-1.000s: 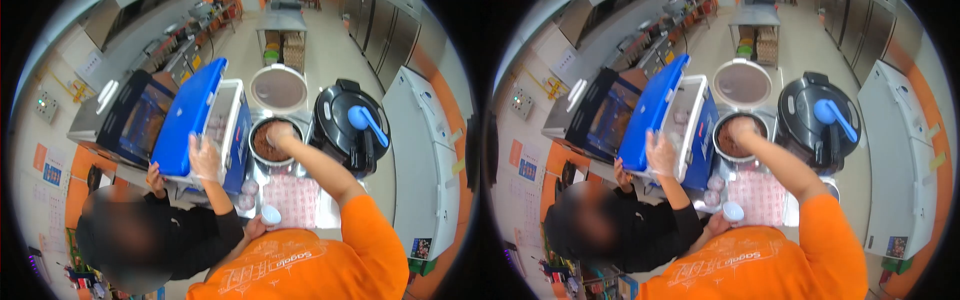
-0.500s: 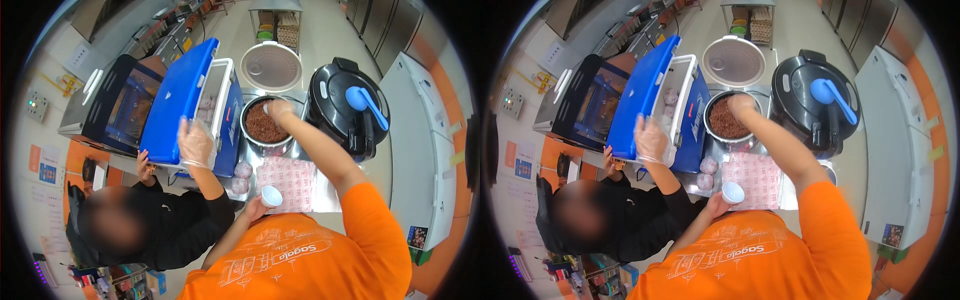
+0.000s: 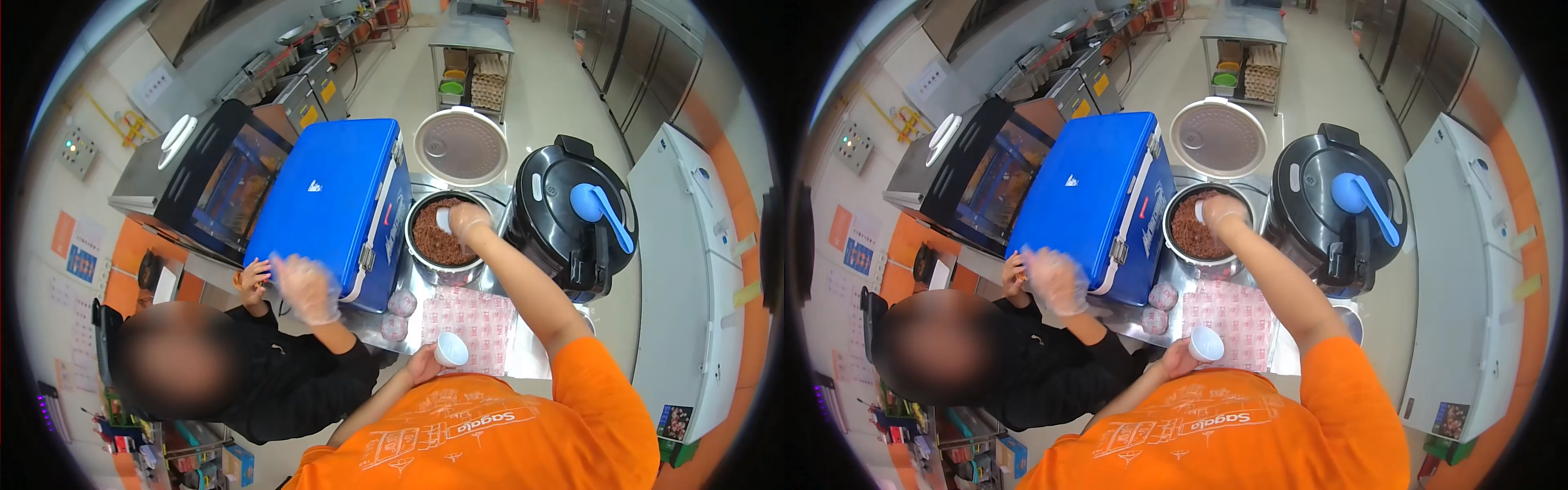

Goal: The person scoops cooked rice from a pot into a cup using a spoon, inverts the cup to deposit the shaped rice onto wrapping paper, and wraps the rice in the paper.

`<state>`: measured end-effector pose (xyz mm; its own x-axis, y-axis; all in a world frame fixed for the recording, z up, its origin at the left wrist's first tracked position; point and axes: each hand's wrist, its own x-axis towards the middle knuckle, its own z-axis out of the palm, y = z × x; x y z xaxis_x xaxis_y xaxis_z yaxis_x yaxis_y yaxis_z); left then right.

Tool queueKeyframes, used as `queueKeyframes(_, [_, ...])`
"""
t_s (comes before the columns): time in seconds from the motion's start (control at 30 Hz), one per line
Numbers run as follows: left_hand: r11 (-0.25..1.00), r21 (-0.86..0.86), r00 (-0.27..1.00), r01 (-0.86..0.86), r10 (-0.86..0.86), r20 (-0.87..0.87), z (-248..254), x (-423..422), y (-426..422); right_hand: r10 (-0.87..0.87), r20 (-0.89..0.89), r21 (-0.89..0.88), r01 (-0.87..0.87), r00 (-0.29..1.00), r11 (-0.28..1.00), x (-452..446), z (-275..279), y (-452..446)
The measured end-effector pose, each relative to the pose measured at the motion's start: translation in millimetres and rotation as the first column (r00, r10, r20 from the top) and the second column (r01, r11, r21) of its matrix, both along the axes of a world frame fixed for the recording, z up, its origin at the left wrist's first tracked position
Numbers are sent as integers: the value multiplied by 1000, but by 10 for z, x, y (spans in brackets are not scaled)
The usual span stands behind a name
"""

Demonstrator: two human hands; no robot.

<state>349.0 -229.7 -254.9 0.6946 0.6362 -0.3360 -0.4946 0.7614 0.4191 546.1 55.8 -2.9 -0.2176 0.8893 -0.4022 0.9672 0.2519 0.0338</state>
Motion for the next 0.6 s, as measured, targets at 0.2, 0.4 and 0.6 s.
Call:
queueKeyframes(0.2, [996, 79, 991, 27, -37, 128, 206, 16, 215, -112, -84, -5, 112, 990, 994, 43, -368, 31])
queueKeyframes(0.4, [971, 212, 953, -107, 40, 301, 718, 34, 667, -184, -190, -40, 180, 964, 983, 20, -634, -8])
queueKeyframes(0.6, [967, 197, 896, -163, 61, 441, 702, 75, 803, -213, -94, 14, 215, 973, 976, -172, -412, -147])
